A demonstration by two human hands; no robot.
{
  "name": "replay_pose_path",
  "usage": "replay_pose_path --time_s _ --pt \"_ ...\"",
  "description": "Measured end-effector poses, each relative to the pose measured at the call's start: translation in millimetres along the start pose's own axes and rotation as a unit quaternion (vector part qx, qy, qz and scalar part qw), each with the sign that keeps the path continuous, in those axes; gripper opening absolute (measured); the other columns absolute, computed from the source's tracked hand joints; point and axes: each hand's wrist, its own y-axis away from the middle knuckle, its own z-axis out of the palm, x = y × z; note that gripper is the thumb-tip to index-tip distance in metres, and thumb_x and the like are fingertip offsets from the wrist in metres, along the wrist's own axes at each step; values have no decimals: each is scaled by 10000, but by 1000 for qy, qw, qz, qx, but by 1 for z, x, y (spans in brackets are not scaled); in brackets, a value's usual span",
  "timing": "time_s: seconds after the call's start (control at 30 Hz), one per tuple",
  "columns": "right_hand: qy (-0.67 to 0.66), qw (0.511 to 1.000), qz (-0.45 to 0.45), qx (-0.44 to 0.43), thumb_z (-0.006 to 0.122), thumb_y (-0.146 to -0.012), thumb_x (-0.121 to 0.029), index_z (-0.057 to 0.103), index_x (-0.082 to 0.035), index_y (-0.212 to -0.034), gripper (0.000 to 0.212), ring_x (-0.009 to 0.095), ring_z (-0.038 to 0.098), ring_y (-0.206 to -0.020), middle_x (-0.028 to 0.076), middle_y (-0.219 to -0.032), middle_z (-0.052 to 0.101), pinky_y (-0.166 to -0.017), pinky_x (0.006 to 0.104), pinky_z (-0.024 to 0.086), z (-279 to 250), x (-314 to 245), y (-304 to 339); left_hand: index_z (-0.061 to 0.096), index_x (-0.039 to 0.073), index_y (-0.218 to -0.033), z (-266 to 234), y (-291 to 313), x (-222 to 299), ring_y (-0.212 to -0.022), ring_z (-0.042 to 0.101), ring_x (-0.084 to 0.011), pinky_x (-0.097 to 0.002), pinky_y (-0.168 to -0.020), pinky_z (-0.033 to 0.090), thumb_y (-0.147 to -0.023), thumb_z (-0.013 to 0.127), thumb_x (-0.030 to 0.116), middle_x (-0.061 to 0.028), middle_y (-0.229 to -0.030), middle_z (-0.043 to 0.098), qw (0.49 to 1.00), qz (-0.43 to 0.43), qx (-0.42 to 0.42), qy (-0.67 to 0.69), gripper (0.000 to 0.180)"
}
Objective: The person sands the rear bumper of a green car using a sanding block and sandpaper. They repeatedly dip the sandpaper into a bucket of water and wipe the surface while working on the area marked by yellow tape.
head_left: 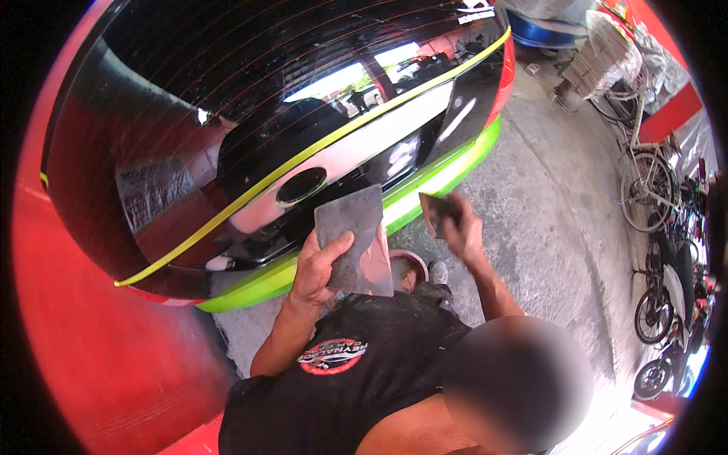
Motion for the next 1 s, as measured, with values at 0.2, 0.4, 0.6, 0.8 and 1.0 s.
replay_pose_path --time_s 0.2,0.4,0.6,0.8,1.0 --pt "-266 939 144 162 704 -819 -121 428 92 -1320 610 214 643 -902 183 -1067 652 -772 315 521 -34 -19 -103 484 18 -1298 -6 10 -9 -1012 640 -223 -345 -880 525 -899 580 72 -118 -1164 619 998 -10 55 -8 414" --pt "-187 966 78 161 705 -831 -132 436 78 -1362 631 229 619 -1040 192 -1179 629 -905 314 480 -47 0 -166 489 8 -1289 -10 13 -9 -1015 636 -224 -357 -894 519 -904 577 77 -120 -1156 620 998 8 54 -16 401" --pt "-215 960 56 172 718 -816 -98 449 78 -1349 623 205 628 -1017 162 -1162 645 -891 310 486 -34 0 -180 482 10 -1291 -9 19 -7 -1004 639 -224 -356 -875 526 -902 581 78 -120 -1152 620 997 27 70 -19 407" --pt "-174 973 60 142 695 -840 -67 447 69 -1357 590 185 628 -986 142 -1145 640 -860 291 500 -30 -13 -176 459 9 -1313 -12 21 -3 -1033 630 -225 -360 -879 525 -906 581 82 -121 -1178 610 998 24 61 -18 431" --pt "-188 977 48 93 699 -832 -103 446 83 -1357 611 201 631 -997 168 -1148 644 -857 305 499 -8 -22 -157 458 9 -1316 -25 23 -8 -1020 638 -223 -363 -877 529 -912 582 87 -119 -1175 613 996 35 76 -12 431"
